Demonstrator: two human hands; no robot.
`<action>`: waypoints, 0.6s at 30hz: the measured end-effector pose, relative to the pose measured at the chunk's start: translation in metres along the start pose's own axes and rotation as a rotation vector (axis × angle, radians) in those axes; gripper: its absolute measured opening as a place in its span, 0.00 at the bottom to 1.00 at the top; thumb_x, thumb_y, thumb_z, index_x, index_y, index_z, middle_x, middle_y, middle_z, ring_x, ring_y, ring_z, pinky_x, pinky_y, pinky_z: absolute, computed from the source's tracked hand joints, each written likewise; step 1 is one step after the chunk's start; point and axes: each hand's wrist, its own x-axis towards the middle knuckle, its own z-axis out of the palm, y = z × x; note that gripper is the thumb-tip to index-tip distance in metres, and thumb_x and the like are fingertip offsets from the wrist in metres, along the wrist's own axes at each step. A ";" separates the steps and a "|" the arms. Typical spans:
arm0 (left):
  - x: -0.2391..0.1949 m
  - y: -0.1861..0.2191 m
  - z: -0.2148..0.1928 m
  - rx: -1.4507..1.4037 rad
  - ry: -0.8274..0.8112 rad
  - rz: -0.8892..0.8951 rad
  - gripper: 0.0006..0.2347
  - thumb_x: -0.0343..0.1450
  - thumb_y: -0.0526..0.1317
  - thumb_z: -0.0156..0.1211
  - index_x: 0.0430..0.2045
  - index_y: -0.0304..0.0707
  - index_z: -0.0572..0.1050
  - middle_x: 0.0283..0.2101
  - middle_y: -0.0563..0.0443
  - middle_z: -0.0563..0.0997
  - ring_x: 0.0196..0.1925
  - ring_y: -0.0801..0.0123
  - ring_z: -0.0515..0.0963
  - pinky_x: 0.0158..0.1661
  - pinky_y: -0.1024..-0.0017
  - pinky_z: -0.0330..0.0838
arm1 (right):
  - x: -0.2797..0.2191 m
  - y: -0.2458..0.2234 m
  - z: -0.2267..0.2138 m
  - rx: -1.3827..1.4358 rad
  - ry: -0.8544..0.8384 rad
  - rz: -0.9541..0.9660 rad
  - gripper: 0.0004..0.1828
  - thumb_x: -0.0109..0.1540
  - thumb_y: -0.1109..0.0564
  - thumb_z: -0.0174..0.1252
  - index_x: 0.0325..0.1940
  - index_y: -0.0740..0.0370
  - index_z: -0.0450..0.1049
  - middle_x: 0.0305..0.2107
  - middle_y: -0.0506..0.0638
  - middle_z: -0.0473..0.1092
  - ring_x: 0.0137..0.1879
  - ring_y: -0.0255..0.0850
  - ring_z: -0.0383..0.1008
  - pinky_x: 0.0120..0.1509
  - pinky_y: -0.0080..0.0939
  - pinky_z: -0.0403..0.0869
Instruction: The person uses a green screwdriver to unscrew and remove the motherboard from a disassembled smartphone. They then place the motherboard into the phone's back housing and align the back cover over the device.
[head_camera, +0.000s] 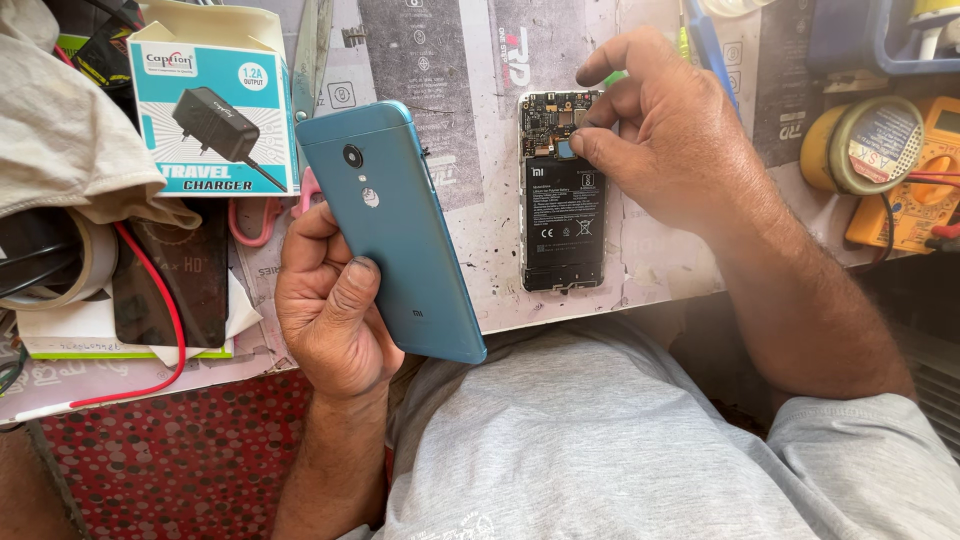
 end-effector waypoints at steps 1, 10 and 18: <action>0.000 0.000 0.000 0.000 -0.001 0.000 0.16 0.79 0.30 0.60 0.60 0.20 0.66 0.53 0.35 0.81 0.55 0.67 0.82 0.59 0.72 0.76 | 0.000 0.000 0.000 0.019 0.004 0.006 0.22 0.63 0.64 0.67 0.59 0.63 0.68 0.34 0.49 0.78 0.37 0.31 0.74 0.39 0.34 0.73; 0.000 0.000 -0.001 0.002 -0.015 -0.001 0.16 0.79 0.30 0.59 0.60 0.19 0.65 0.53 0.35 0.81 0.54 0.68 0.82 0.59 0.72 0.75 | -0.002 0.005 0.002 0.097 0.027 0.012 0.21 0.65 0.65 0.65 0.60 0.63 0.67 0.36 0.49 0.79 0.39 0.29 0.76 0.40 0.31 0.71; 0.000 0.000 0.000 -0.001 -0.012 -0.003 0.16 0.79 0.29 0.60 0.59 0.19 0.66 0.53 0.35 0.81 0.54 0.68 0.82 0.58 0.72 0.76 | -0.002 0.012 0.004 0.155 0.055 0.032 0.20 0.65 0.65 0.65 0.60 0.63 0.68 0.37 0.49 0.79 0.41 0.28 0.76 0.41 0.29 0.72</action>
